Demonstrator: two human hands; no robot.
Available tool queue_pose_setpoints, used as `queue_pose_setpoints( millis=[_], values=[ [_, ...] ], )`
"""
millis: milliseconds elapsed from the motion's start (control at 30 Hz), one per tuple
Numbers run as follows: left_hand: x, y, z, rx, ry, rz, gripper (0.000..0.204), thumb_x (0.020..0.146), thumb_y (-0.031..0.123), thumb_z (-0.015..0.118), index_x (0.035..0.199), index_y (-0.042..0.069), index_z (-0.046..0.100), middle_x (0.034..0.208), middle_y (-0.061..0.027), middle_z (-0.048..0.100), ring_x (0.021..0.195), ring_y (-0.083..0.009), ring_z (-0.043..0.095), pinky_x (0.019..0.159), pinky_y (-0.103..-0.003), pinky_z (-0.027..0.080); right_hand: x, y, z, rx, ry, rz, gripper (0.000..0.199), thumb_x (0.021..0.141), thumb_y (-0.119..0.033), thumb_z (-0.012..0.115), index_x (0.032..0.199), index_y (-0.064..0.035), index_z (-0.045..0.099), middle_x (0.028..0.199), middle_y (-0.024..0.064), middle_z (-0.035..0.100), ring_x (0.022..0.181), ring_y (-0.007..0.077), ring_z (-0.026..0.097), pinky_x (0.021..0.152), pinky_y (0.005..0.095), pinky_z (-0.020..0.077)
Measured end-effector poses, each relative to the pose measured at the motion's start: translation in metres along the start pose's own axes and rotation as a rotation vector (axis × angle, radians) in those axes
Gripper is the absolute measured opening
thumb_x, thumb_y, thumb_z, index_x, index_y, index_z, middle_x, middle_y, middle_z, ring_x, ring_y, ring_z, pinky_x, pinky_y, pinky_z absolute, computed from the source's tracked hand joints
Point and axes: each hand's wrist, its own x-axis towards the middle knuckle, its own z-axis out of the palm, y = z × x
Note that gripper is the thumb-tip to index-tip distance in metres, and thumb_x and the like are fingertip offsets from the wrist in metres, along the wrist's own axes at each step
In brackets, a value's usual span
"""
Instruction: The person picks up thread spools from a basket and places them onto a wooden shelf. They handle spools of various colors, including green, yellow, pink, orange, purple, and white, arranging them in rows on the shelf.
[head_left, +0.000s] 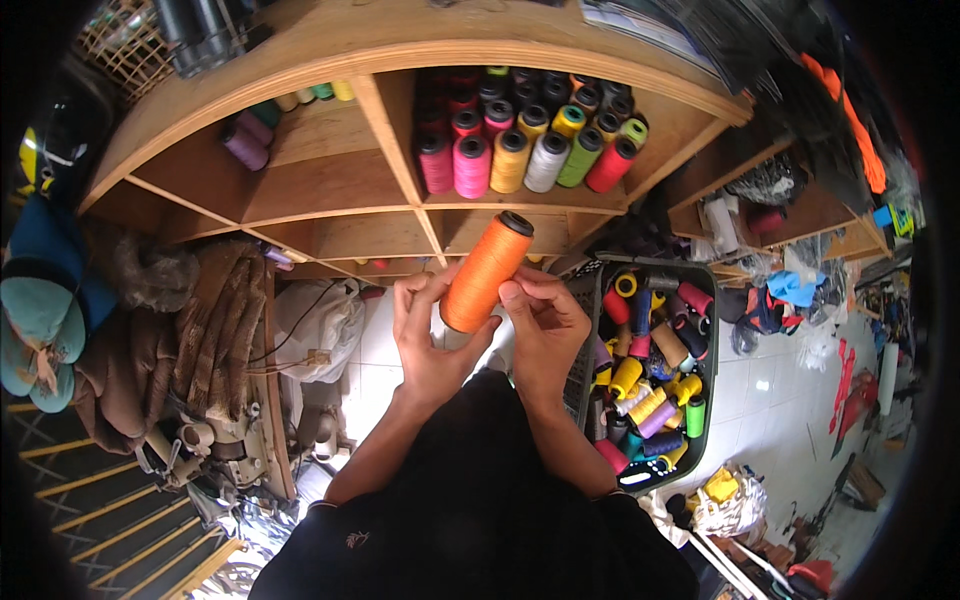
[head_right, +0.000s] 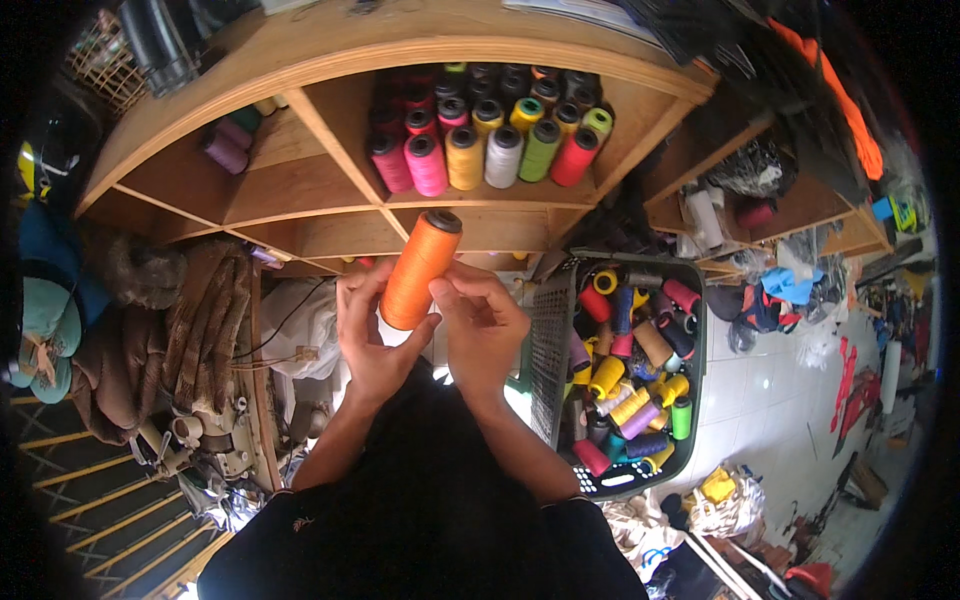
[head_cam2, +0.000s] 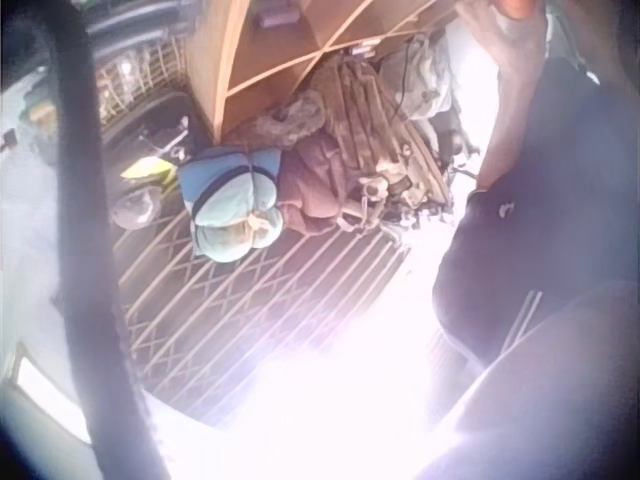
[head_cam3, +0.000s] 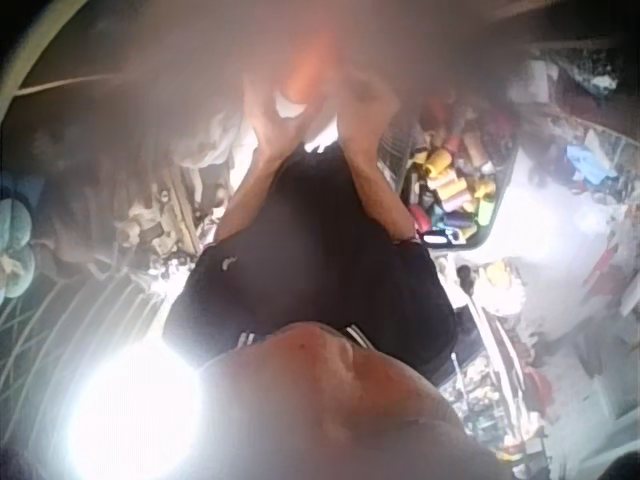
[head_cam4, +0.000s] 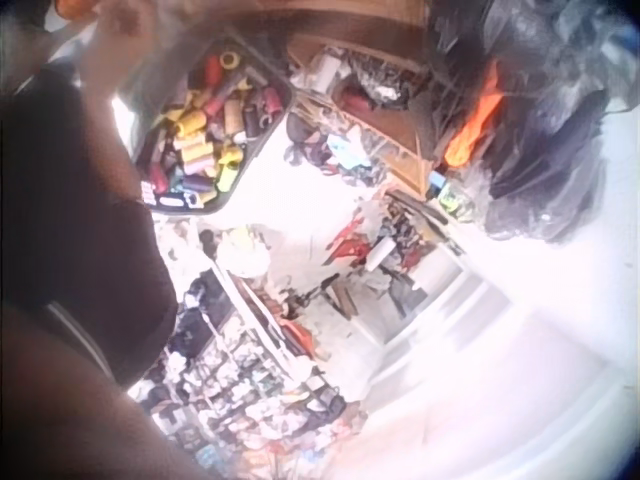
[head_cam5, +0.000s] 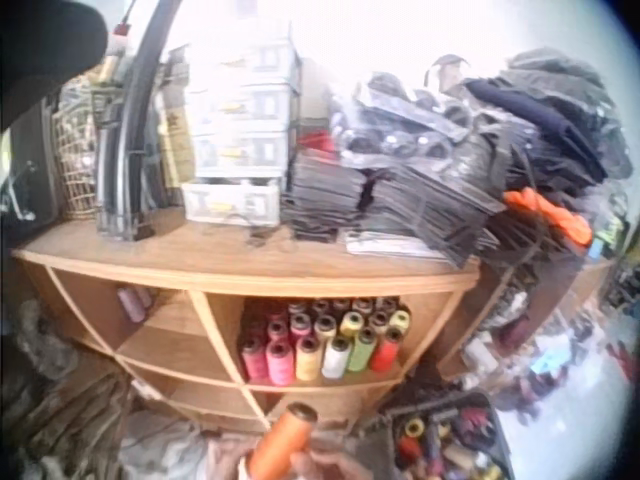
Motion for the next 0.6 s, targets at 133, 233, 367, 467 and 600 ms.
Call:
queue_pose_setpoints(
  millis=[133, 233, 367, 467, 600],
  values=[
    [0.005, -0.017, -0.023, 0.010, 0.075, 0.007, 0.056, 0.065, -0.005, 0.079, 0.114, -0.003, 0.054, 0.112, -0.0109, 0.046, 0.109, -0.0223, 0.051, 0.094, -0.033, 0.045, 0.008, 0.005, 0.023, -0.172, -0.151, 0.000, 0.009, 0.087, -0.004, 0.066, 0.090, 0.0022, 0.061, 0.095, 0.0083, 0.061, 0.089, 0.0137, 0.060, 0.078, 0.0267, 0.0490],
    [0.011, -0.032, -0.037, 0.006, 0.155, 0.026, 0.052, 0.060, 0.002, 0.083, 0.106, 0.000, 0.057, 0.102, -0.0140, 0.054, 0.094, -0.0276, 0.058, 0.082, -0.036, 0.048, 0.009, 0.011, 0.033, -0.278, -0.269, 0.049, 0.012, 0.088, -0.008, 0.063, 0.089, 0.0025, 0.058, 0.091, 0.0072, 0.057, 0.086, 0.0125, 0.058, 0.076, 0.0269, 0.0484],
    [0.011, -0.047, -0.058, -0.025, 0.130, -0.009, 0.052, 0.061, 0.001, 0.081, 0.106, 0.000, 0.056, 0.105, -0.0153, 0.056, 0.097, -0.0293, 0.059, 0.084, -0.037, 0.048, 0.001, 0.011, 0.050, -0.290, -0.304, 0.138, 0.011, 0.090, -0.008, 0.061, 0.091, 0.0015, 0.055, 0.084, 0.0068, 0.058, 0.080, 0.0120, 0.059, 0.071, 0.0263, 0.0484],
    [0.011, -0.057, -0.071, -0.076, 0.114, -0.039, 0.050, 0.063, 0.000, 0.080, 0.106, 0.000, 0.055, 0.107, -0.0154, 0.055, 0.099, -0.0275, 0.059, 0.083, -0.036, 0.050, -0.001, 0.007, 0.062, -0.328, -0.355, 0.133, 0.009, 0.089, -0.005, 0.062, 0.090, 0.0011, 0.055, 0.080, 0.0057, 0.060, 0.073, 0.0107, 0.061, 0.067, 0.0246, 0.0491],
    [0.013, -0.068, -0.084, -0.133, 0.087, -0.047, 0.049, 0.064, 0.000, 0.079, 0.107, -0.001, 0.056, 0.109, -0.0150, 0.055, 0.100, -0.0267, 0.059, 0.083, -0.035, 0.050, -0.004, 0.011, 0.074, -0.273, -0.360, 0.082, 0.010, 0.085, 0.000, 0.065, 0.089, -0.0005, 0.056, 0.080, 0.0054, 0.060, 0.075, 0.0100, 0.061, 0.066, 0.0245, 0.0491]
  ],
)
